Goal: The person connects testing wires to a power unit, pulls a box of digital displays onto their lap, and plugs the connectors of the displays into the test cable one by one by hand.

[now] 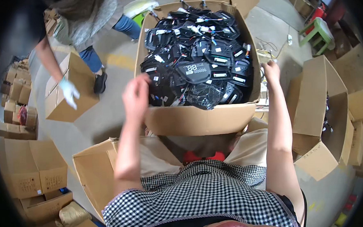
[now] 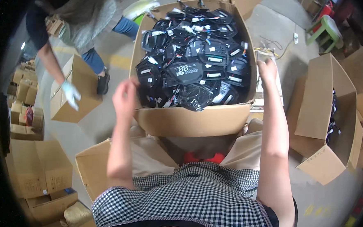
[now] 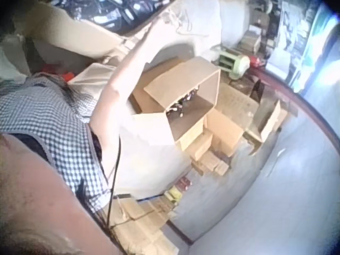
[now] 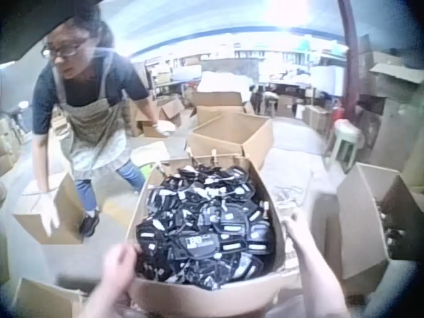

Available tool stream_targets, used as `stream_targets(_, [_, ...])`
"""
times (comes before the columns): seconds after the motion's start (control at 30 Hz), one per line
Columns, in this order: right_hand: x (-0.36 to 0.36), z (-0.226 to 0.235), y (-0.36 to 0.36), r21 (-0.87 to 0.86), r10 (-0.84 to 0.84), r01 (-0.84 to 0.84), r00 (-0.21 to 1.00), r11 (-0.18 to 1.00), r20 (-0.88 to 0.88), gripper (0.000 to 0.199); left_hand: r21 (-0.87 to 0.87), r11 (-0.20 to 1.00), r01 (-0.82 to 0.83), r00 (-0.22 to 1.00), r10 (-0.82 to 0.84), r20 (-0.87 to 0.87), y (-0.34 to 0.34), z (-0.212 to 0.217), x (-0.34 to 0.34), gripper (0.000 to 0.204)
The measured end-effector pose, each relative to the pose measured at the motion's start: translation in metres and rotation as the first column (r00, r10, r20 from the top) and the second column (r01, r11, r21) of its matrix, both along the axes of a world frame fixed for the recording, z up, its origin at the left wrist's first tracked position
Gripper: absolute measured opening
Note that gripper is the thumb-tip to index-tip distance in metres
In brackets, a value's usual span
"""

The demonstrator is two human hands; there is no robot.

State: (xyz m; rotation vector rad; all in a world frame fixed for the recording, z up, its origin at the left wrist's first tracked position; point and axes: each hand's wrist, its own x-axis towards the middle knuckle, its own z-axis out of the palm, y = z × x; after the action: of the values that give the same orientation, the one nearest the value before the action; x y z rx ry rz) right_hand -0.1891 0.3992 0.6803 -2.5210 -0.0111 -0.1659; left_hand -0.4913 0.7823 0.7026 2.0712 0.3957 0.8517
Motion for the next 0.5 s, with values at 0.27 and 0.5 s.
stream_targets(0.27, [0.056, -0.04, 0.04, -0.28, 0.04, -0.081, 0.988, 0.957, -0.152, 0.043, 0.2, 0.948, -0.246, 0.6, 0.312, -0.737, 0.117, -0.038, 0.128, 0.051])
stream_targets(0.5, [0.048, -0.023, 0.047, -0.38, 0.009, -0.105, 0.969, 0.919, -0.245, 0.031, 0.262, 0.938, -0.228, 0.594, 0.347, -0.726, 0.129, -0.074, 0.126, 0.026])
